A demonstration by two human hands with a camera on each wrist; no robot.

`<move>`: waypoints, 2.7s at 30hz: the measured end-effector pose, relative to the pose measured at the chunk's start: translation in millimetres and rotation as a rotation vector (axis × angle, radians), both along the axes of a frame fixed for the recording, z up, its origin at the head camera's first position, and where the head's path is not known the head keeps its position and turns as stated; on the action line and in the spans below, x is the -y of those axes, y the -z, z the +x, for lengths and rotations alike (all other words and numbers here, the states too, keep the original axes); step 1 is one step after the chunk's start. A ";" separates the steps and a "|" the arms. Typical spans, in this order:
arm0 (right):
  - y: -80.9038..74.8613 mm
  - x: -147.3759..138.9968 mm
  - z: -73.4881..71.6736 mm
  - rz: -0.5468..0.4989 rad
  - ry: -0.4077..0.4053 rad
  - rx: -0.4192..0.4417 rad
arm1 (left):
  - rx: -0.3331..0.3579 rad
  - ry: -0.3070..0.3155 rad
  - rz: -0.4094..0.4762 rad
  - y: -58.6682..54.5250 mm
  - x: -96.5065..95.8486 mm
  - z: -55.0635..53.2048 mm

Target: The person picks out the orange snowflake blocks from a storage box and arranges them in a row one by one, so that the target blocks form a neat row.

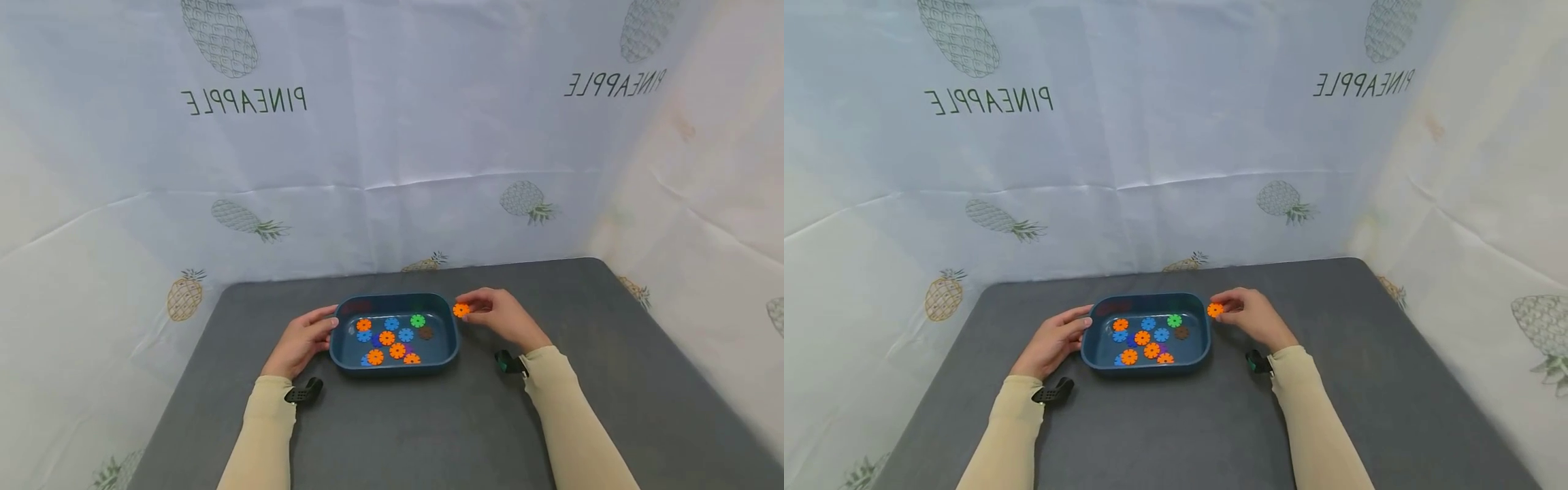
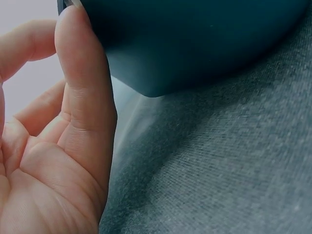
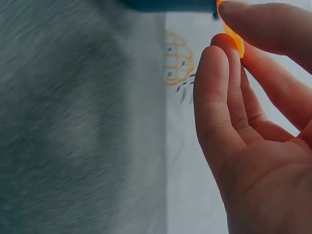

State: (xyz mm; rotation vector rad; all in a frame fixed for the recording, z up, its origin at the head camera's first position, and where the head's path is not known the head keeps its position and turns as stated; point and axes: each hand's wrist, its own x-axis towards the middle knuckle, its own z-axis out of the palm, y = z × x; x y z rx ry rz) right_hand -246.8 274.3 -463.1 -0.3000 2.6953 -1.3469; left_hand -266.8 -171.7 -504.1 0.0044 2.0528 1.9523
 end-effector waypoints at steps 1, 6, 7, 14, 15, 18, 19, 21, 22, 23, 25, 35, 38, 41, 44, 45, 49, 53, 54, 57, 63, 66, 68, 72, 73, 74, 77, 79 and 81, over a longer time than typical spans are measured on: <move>3.1 -1.0 -0.2 0.002 0.006 0.006 | 0.001 0.002 0.001 0.6 0.9 0.4; 15.8 -4.5 -0.5 0.017 0.027 0.033 | 0.007 0.025 0.016 2.0 3.9 -0.8; 17.6 -4.7 -0.9 0.023 0.028 0.033 | 0.009 0.030 0.020 2.3 4.3 -2.0; 26.6 -3.9 -4.8 0.084 0.039 0.033 | 0.016 0.034 0.015 0.1 8.5 -7.6; 27.9 -3.5 -4.8 0.089 0.045 0.037 | 0.020 0.034 0.016 1.0 8.6 -8.3; 28.4 -1.4 -4.3 0.110 0.059 0.047 | 0.020 0.044 0.017 1.2 9.5 -8.3; 29.2 -0.5 -4.0 0.115 0.063 0.053 | 0.022 0.047 0.016 1.4 9.9 -7.5; 30.6 1.7 -2.6 0.119 0.063 0.067 | 0.028 0.047 0.015 2.0 10.8 -5.1; 31.3 2.7 -2.0 0.120 0.059 0.072 | 0.031 0.046 0.013 2.2 11.5 -3.8; 31.9 3.8 -1.6 0.122 0.053 0.075 | 0.033 0.046 0.011 2.2 12.1 -2.4; 32.6 5.3 -1.5 0.117 0.047 0.080 | 0.033 0.042 0.011 2.0 12.8 -0.9; 30.3 2.7 -6.2 0.139 0.053 0.071 | 0.012 0.049 0.019 1.3 11.0 -8.0; 30.6 2.0 -6.3 0.143 0.048 0.066 | 0.009 0.044 0.011 1.9 10.6 -8.9; 29.3 2.1 -5.7 0.144 0.048 0.064 | 0.012 0.037 0.013 2.3 10.4 -8.8; 26.0 4.5 -5.9 0.152 0.048 0.064 | 0.012 0.030 0.021 1.5 12.5 -7.6; 24.9 5.5 -6.3 0.159 0.048 0.062 | 0.009 0.030 0.021 1.3 13.6 -7.4; 20.5 7.0 -5.3 0.212 0.032 0.036 | 0.008 0.020 0.031 2.5 15.4 -5.9; 11.1 6.8 -1.1 0.274 0.009 0.005 | 0.019 0.030 0.034 4.0 12.6 -6.0; 7.1 8.0 -0.8 0.286 0.001 -0.001 | 0.021 0.031 0.033 3.9 11.9 -6.4; -9.9 16.4 -3.2 0.326 -0.046 -0.025 | 0.015 0.026 0.026 1.3 11.6 -6.3; -50.4 54.2 -13.6 0.450 -0.215 -0.070 | 0.016 0.033 0.034 -0.7 13.7 -7.9; -61.4 79.0 -17.4 0.524 -0.341 -0.060 | 0.016 0.043 0.044 0.4 14.0 -8.9; -63.0 95.5 -19.1 0.575 -0.424 -0.048 | 0.013 0.039 0.048 0.8 13.7 -9.1; -60.3 123.3 -17.6 0.667 -0.539 -0.016 | 0.016 0.029 0.045 1.7 11.6 -9.0; -58.4 129.1 -16.7 0.694 -0.555 -0.009 | 0.018 0.028 0.044 2.4 11.4 -8.9; -56.6 134.2 -15.7 0.717 -0.565 0.001 | 0.021 0.028 0.043 3.1 11.1 -8.8; -52.8 147.0 -13.1 0.778 -0.575 0.020 | 0.014 0.033 0.040 2.8 10.1 -8.8; -51.0 154.2 -12.2 0.818 -0.577 0.020 | 0.009 0.034 0.045 1.8 10.1 -9.2; -48.0 160.9 -12.3 0.859 -0.582 0.014 | 0.005 0.033 0.048 0.5 10.3 -9.5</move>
